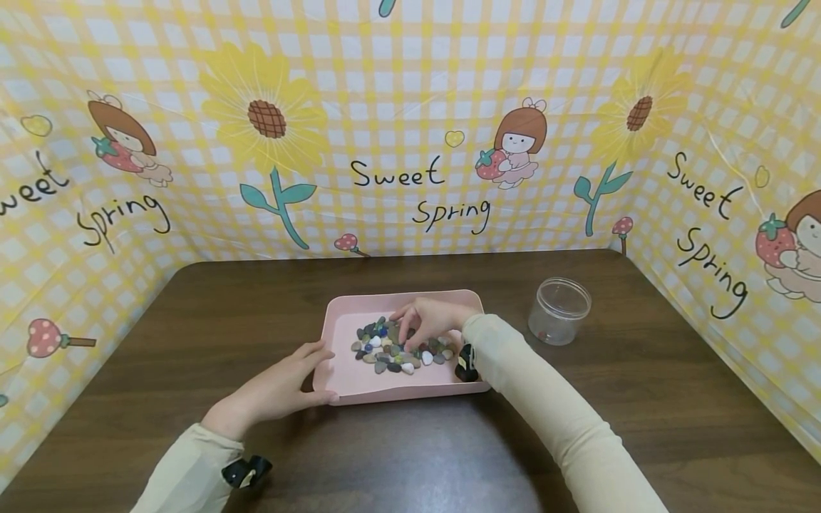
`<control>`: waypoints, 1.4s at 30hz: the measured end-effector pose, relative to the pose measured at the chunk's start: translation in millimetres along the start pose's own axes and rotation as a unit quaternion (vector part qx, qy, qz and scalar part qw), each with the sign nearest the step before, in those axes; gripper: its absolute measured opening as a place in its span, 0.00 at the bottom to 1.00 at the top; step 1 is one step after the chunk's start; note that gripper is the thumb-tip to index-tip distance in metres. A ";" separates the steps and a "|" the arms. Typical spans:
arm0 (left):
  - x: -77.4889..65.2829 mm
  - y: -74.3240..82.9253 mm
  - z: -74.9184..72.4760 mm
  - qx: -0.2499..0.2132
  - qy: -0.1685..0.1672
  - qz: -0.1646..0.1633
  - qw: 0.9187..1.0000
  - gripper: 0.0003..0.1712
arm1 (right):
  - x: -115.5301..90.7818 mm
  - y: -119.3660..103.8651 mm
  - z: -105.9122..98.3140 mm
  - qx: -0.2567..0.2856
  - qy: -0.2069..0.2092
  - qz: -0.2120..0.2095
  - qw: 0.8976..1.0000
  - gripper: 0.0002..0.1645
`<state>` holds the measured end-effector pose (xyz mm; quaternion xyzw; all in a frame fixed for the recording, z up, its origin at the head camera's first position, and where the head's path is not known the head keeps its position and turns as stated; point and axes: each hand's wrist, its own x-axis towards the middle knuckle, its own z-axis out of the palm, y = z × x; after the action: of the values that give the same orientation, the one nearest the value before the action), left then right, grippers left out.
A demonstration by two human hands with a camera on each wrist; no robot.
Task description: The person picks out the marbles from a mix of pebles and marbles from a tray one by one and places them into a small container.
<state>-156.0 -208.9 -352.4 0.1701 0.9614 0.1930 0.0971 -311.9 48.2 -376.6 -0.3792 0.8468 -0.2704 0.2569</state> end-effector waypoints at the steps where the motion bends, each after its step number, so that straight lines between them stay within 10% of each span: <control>1: 0.1 -0.1 0.1 -0.001 0.000 -0.001 1.000 0.47 | -0.2 0.3 0.2 0.000 0.002 -0.001 1.000 0.03; 42: 0.6 -0.8 -0.4 0.002 0.002 0.002 1.000 0.46 | -28.2 -8.3 -36.7 0.046 0.060 -0.085 0.994 0.06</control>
<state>-156.8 -209.5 -352.4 0.1722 0.9617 0.1915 0.0945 -314.9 75.2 -338.2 -0.4205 0.8121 -0.3522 0.1988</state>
